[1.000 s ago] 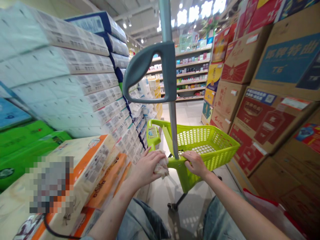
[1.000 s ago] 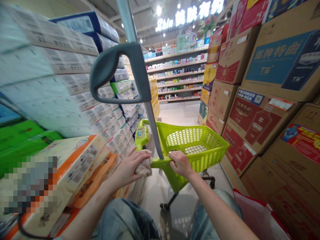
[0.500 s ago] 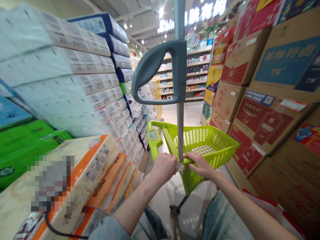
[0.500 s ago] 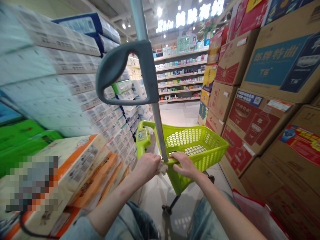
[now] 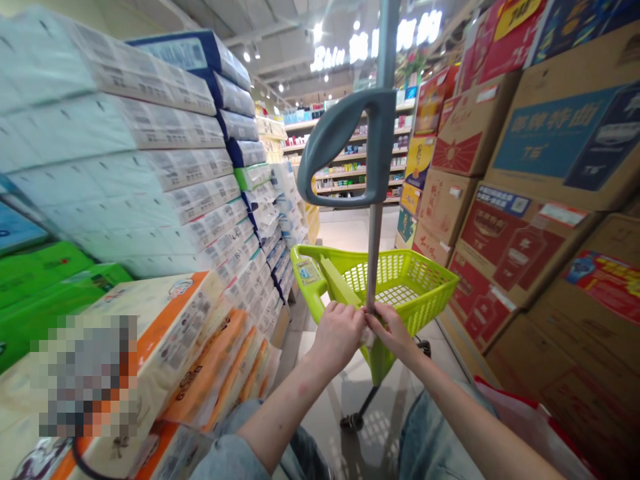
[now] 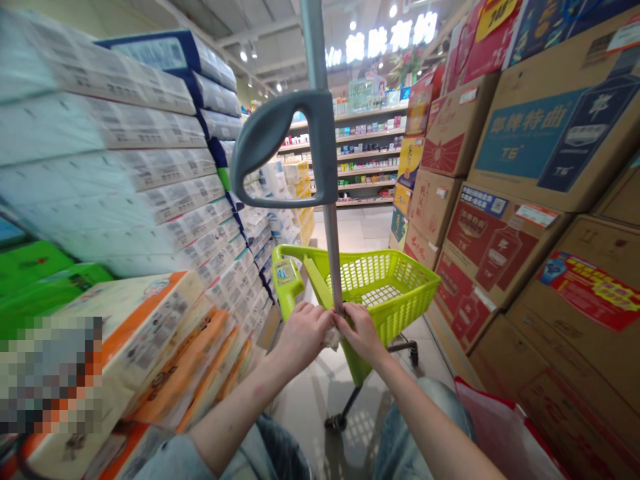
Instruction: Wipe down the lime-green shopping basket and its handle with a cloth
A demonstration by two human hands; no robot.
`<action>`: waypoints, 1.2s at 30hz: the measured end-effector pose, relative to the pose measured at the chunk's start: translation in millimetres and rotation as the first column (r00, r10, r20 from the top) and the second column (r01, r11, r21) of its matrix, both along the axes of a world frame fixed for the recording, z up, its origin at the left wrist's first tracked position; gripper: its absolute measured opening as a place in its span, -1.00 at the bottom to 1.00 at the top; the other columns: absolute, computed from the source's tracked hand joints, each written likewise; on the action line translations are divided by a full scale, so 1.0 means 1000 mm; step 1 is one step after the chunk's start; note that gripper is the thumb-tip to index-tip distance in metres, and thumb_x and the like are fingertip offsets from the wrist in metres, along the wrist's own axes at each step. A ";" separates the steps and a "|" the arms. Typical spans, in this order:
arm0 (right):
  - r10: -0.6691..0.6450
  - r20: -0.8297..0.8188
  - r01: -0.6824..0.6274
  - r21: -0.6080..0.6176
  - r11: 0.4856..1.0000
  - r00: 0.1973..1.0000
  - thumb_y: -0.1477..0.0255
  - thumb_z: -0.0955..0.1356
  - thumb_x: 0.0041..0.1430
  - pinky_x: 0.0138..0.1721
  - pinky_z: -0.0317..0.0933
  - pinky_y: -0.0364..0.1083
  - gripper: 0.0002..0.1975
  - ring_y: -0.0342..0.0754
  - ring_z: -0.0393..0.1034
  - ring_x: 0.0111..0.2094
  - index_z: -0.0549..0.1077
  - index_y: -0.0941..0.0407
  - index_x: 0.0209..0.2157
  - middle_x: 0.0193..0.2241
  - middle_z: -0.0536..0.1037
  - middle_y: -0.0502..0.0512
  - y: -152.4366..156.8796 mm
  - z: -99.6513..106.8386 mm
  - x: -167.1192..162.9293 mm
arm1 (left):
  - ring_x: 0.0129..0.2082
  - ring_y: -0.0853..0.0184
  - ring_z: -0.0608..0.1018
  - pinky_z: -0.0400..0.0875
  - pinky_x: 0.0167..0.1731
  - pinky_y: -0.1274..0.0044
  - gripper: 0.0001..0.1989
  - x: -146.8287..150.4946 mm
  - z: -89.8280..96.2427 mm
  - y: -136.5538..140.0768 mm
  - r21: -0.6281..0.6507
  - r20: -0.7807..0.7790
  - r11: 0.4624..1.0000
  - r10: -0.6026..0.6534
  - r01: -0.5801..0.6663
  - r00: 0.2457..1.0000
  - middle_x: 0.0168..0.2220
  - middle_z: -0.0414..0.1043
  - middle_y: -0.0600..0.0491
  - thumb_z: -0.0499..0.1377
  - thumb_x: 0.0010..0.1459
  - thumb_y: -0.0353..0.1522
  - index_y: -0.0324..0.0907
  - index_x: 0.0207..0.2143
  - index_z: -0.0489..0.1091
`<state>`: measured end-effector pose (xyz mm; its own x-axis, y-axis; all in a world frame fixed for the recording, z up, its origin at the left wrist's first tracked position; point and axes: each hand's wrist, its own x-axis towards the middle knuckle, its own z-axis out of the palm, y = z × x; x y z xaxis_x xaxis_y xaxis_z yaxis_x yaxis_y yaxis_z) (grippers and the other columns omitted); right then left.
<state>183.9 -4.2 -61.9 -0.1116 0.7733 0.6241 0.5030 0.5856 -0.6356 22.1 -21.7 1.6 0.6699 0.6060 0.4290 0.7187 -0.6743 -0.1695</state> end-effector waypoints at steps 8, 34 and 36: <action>0.024 0.039 -0.025 0.020 1.000 0.999 0.27 0.21 0.25 -0.26 0.17 -0.06 -0.75 -0.02 0.31 -0.32 0.40 0.09 -0.38 -0.42 0.46 0.06 -0.001 -0.003 0.000 | -0.16 0.28 0.44 0.22 0.03 0.31 -0.74 -0.024 -0.004 -0.012 0.101 0.019 0.992 -0.078 0.075 0.997 -0.24 0.42 0.00 -0.02 0.25 -0.37 -0.18 -0.04 0.29; -0.016 0.020 0.016 0.023 1.000 1.000 0.23 0.21 0.21 -0.28 0.16 -0.04 -0.72 -0.02 0.31 -0.35 0.40 0.10 -0.42 -0.45 0.44 0.07 0.002 -0.002 0.007 | 0.09 0.25 0.34 0.02 0.22 0.25 -0.55 -0.057 -0.002 0.007 -0.144 0.213 0.928 -0.310 0.344 0.927 0.01 0.37 -0.09 0.07 0.10 -0.31 -0.19 0.06 0.21; -0.015 0.003 0.015 0.023 1.000 1.000 0.22 0.21 0.21 -0.27 0.16 -0.04 -0.72 -0.01 0.32 -0.33 0.40 0.10 -0.42 -0.44 0.45 0.07 0.002 -0.004 0.011 | 0.19 0.21 0.24 0.01 0.22 0.22 -0.50 -0.057 -0.011 0.003 -0.082 0.189 0.930 -0.339 0.359 0.921 0.09 0.30 -0.14 0.07 0.12 -0.33 -0.23 0.13 0.14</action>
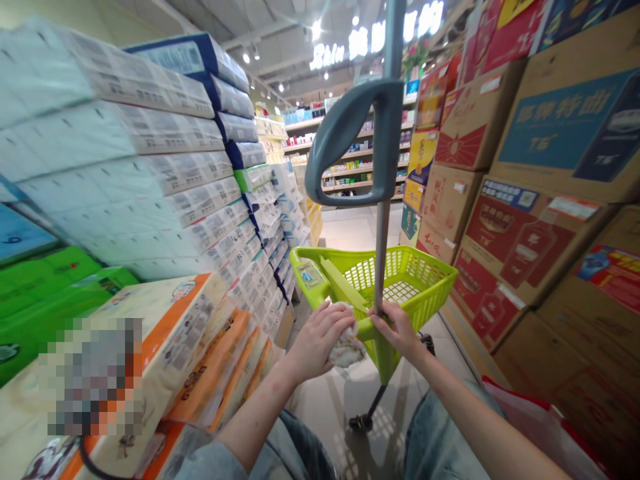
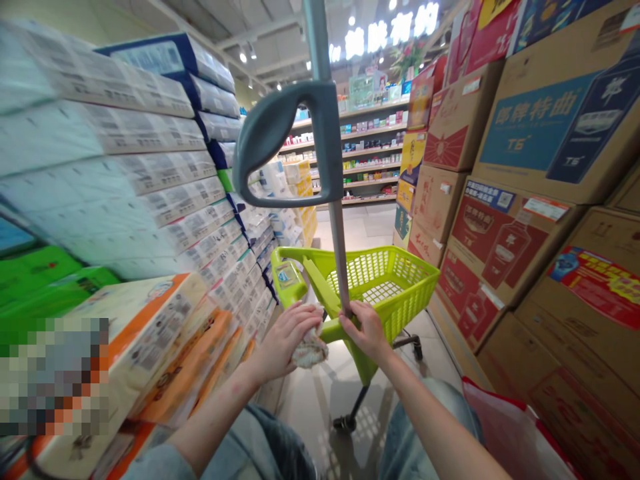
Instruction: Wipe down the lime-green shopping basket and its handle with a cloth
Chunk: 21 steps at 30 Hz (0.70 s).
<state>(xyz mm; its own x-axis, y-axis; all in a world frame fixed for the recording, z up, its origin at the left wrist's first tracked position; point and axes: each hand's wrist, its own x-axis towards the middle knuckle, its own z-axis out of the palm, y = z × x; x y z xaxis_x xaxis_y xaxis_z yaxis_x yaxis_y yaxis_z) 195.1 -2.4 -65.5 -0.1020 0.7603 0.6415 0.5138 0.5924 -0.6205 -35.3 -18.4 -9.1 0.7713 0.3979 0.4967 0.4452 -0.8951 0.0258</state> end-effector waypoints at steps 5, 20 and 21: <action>0.026 -0.031 -0.026 -0.013 1.000 0.999 0.22 0.22 0.21 -0.25 0.15 -0.04 -0.73 -0.01 0.32 -0.33 0.41 0.09 -0.40 -0.44 0.46 0.05 -0.001 0.000 0.005 | 0.13 0.21 0.30 0.07 0.19 0.23 -0.54 0.004 -0.007 0.001 0.078 0.030 0.997 -0.030 0.027 0.999 0.03 0.34 -0.14 0.06 0.14 -0.32 -0.22 0.10 0.16; 0.020 -0.056 -0.018 0.029 0.999 0.998 0.27 0.23 0.21 -0.25 0.12 -0.03 -0.78 0.00 0.33 -0.30 0.41 0.09 -0.39 -0.41 0.48 0.05 -0.002 -0.001 0.004 | 0.17 0.17 0.26 0.11 0.16 0.24 -0.53 0.006 -0.014 0.004 0.095 0.100 0.995 -0.017 0.008 0.995 0.08 0.32 -0.14 0.07 0.17 -0.32 -0.21 0.13 0.17; 0.016 -0.058 -0.014 0.034 0.999 0.998 0.28 0.23 0.21 -0.24 0.12 -0.03 -0.78 0.00 0.33 -0.30 0.41 0.09 -0.39 -0.40 0.48 0.05 -0.002 -0.002 0.003 | 0.20 0.15 0.22 0.08 0.18 0.23 -0.51 0.003 -0.018 0.003 0.145 0.084 0.989 -0.016 0.004 0.996 0.10 0.30 -0.14 0.08 0.17 -0.32 -0.21 0.15 0.15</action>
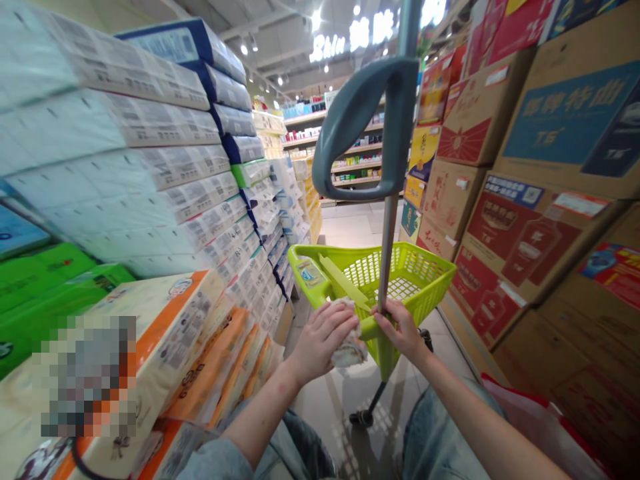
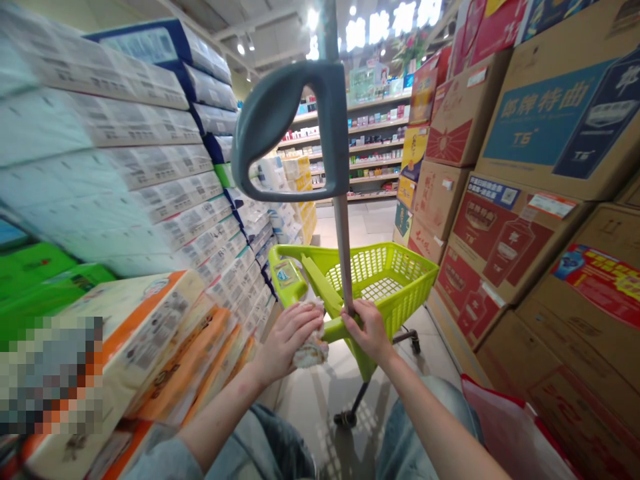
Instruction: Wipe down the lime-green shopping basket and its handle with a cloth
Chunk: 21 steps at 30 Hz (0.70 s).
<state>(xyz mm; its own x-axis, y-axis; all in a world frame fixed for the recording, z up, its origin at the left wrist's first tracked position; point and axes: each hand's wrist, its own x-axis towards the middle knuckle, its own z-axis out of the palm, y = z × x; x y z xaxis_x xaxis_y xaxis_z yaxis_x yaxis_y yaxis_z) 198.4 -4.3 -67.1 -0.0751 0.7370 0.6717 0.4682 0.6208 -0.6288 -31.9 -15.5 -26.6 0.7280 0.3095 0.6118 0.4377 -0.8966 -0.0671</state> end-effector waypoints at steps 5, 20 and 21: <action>-0.002 0.016 0.002 0.009 1.000 1.000 0.29 0.22 0.22 -0.26 0.12 -0.03 -0.78 -0.01 0.33 -0.31 0.39 0.09 -0.40 -0.42 0.47 0.05 -0.001 0.001 -0.002 | 0.20 0.16 0.22 0.08 0.19 0.24 -0.50 -0.007 -0.007 0.000 0.120 -0.003 0.992 0.039 -0.038 0.999 0.07 0.33 -0.13 0.11 0.17 -0.32 -0.21 0.15 0.15; -0.038 0.052 0.037 0.026 0.999 0.998 0.32 0.21 0.24 -0.27 0.11 -0.04 -0.79 -0.02 0.31 -0.33 0.38 0.09 -0.40 -0.44 0.44 0.06 -0.003 0.002 -0.021 | -0.26 0.28 0.44 0.26 0.00 0.26 -0.79 -0.004 0.021 0.023 -0.160 0.172 0.986 -0.014 0.042 0.985 -0.31 0.43 -0.02 -0.03 0.12 -0.36 -0.17 -0.21 0.32; -0.039 0.051 0.037 0.030 0.999 0.998 0.32 0.21 0.24 -0.28 0.11 -0.04 -0.79 -0.02 0.31 -0.34 0.37 0.09 -0.40 -0.45 0.44 0.05 -0.003 0.002 -0.023 | -0.27 0.28 0.43 0.26 -0.01 0.26 -0.79 -0.005 0.022 0.023 -0.159 0.182 0.986 -0.020 0.049 0.983 -0.31 0.43 -0.02 -0.03 0.12 -0.37 -0.17 -0.22 0.32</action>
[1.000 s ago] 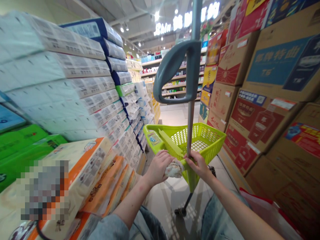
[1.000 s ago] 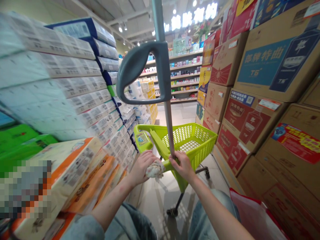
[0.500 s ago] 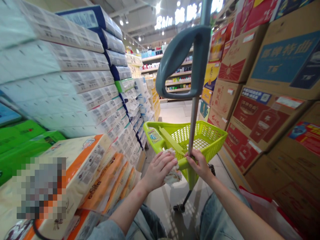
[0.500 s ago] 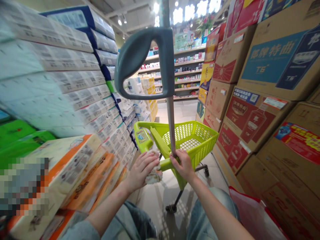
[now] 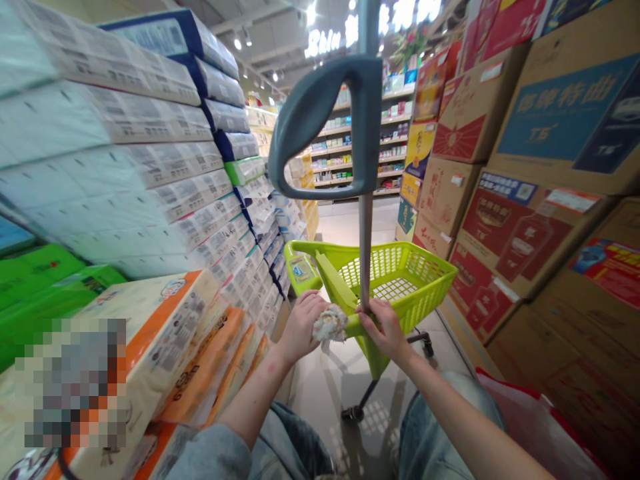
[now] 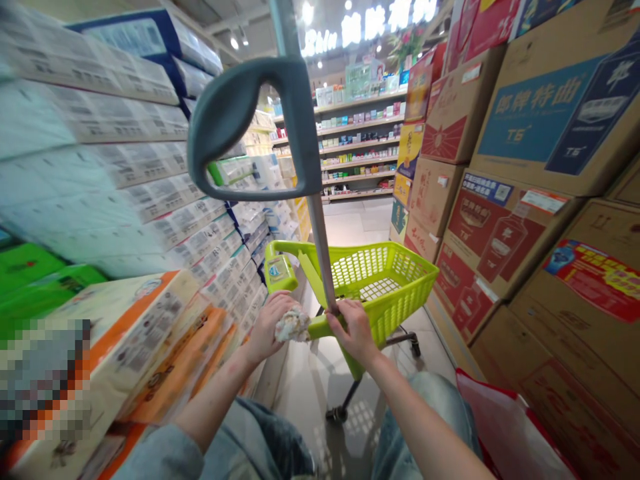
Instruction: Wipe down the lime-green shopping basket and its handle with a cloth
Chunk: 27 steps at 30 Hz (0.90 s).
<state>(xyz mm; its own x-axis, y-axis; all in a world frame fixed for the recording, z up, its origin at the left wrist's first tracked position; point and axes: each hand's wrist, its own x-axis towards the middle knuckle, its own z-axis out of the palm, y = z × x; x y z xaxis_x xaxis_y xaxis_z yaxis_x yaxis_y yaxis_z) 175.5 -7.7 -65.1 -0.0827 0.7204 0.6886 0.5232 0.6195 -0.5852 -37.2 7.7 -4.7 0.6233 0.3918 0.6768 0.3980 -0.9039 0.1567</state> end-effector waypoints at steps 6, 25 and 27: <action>-0.014 0.008 0.014 0.031 0.999 1.000 0.31 0.20 0.25 -0.28 0.10 -0.03 -0.78 -0.02 0.29 -0.36 0.38 0.09 -0.37 -0.45 0.43 0.06 -0.002 0.001 -0.006 | -0.22 0.27 0.44 0.25 -0.01 0.28 -0.80 -0.006 -0.002 0.001 -0.024 0.026 1.000 0.007 -0.006 1.000 -0.26 0.43 -0.04 -0.02 0.13 -0.37 -0.17 -0.20 0.31; -0.027 -0.023 0.029 0.076 0.997 0.999 0.37 0.20 0.23 -0.27 0.09 -0.02 -0.83 -0.01 0.28 -0.35 0.36 0.09 -0.38 -0.46 0.41 0.06 -0.011 -0.003 0.002 | -0.24 0.25 0.46 0.32 -0.11 0.32 -0.76 0.012 -0.004 -0.018 0.035 0.050 0.999 0.027 -0.028 0.998 -0.31 0.43 -0.06 -0.01 0.16 -0.25 -0.19 -0.24 0.33; -0.027 -0.031 0.029 0.074 0.997 0.999 0.36 0.20 0.23 -0.27 0.10 -0.02 -0.81 -0.01 0.27 -0.35 0.36 0.10 -0.39 -0.46 0.40 0.06 -0.013 -0.003 0.005 | -0.30 0.25 0.45 0.34 -0.19 0.35 -0.76 0.017 -0.002 -0.017 0.042 0.036 0.998 0.051 -0.052 0.998 -0.39 0.42 -0.05 -0.05 0.16 -0.26 -0.19 -0.31 0.33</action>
<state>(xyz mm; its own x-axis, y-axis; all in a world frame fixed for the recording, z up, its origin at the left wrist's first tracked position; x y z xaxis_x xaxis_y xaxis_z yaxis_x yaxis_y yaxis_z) 180.3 -20.4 -67.6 -0.0423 0.6687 0.7423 0.5239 0.6475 -0.5534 -20.2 -9.2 -6.5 0.5786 0.3929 0.7147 0.4393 -0.8885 0.1328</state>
